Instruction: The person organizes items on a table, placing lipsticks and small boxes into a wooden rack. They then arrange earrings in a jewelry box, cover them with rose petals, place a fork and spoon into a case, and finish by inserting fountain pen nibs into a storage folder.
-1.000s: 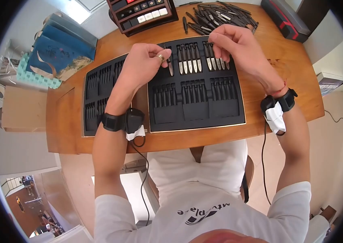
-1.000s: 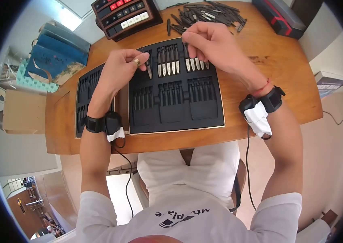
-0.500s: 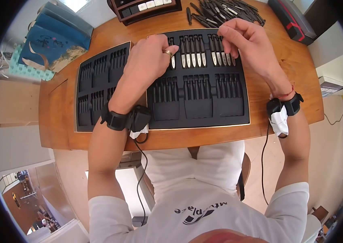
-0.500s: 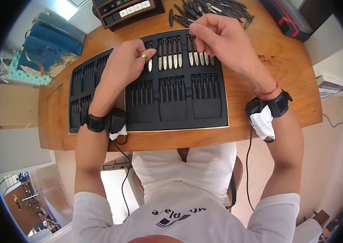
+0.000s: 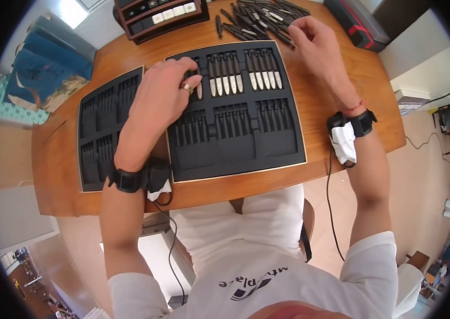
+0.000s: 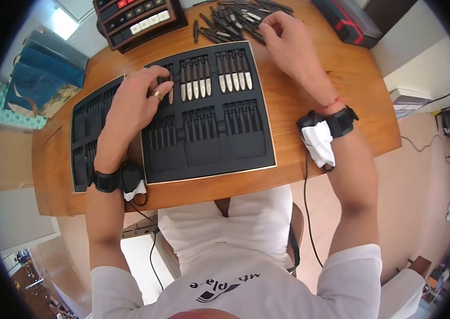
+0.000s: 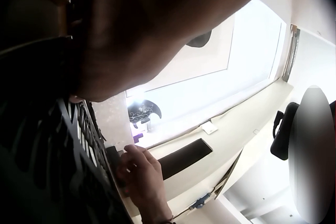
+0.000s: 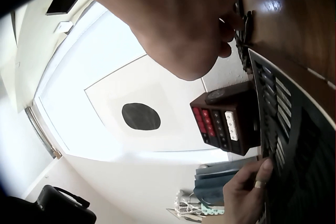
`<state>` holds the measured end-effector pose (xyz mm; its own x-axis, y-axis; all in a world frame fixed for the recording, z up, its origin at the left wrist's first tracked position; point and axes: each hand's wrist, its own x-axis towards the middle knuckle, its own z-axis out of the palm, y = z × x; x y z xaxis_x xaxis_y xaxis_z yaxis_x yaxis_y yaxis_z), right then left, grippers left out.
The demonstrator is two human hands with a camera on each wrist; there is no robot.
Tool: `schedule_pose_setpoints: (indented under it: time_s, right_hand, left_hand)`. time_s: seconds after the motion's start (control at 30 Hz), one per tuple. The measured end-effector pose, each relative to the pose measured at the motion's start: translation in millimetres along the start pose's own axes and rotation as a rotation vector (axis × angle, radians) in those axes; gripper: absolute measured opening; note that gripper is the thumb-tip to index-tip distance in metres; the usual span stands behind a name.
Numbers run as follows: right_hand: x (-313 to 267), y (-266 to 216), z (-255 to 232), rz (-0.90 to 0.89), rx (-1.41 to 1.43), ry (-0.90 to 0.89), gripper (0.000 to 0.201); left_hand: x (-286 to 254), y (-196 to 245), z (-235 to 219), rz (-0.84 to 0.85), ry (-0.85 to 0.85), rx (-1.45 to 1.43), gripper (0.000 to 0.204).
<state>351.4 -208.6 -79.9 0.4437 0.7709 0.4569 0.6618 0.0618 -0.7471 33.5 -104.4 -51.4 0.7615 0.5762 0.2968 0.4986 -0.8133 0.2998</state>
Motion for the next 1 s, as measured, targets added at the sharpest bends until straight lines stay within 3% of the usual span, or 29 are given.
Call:
schedule_pose_setpoints:
  time_s: [0.13,0.2,0.27,0.37,0.47,0.6,0.63,0.7,0.77,0.83,0.93,1.0]
  right_hand:
    - [4,15,-14,0.020,-0.229,0.003,0.025]
    - [6,13,-16,0.028,-0.303,-0.001,0.028]
    - [4,8,-17,0.108,-0.320,-0.140,0.031]
    - [-3,0,-12,0.125,-0.381,-0.210,0.027]
    - [-4,19,-8,-0.025,-0.433,-0.207,0.026]
    - [-1,26,-10,-0.063,-0.407,-0.203,0.025]
    - [-1,25,-13,0.008,-0.345,-0.197,0.026]
    - [0,12,-14,0.074,-0.281,-0.191,0.027]
    - [1,-5,-14,0.108,-0.184,-0.049,0.030]
    - [-3,-25,-12,0.041,-0.101,-0.036,0.030]
    - [-19,-66,-5,-0.006,0.062,-0.056,0.030]
    - [-27,-71,1,-0.048,0.140,-0.132,0.028]
  left_hand:
    - [0,-12,10,0.101,0.058,-0.028,0.023]
    - [-1,-8,3,0.063,-0.035,-0.014,0.029]
    - [-3,-12,1,0.044,-0.060,-0.065,0.030]
    - [-1,-13,-7,0.007,-0.128,-0.127,0.032]
    - [-2,-9,-9,-0.017,-0.167,-0.132,0.034]
    - [-5,-13,-4,0.015,-0.112,-0.142,0.034]
    - [-5,-15,-3,0.011,-0.109,-0.135,0.034]
    - [-6,-18,-1,0.037,-0.096,-0.158,0.036]
    - [-6,-20,-2,0.042,-0.091,-0.170,0.036]
    - [-5,-19,-5,0.048,-0.090,-0.184,0.036]
    - [-1,-3,-16,-0.043,0.023,-0.284,0.036]
    - [1,8,-21,0.116,0.265,-0.306,0.036]
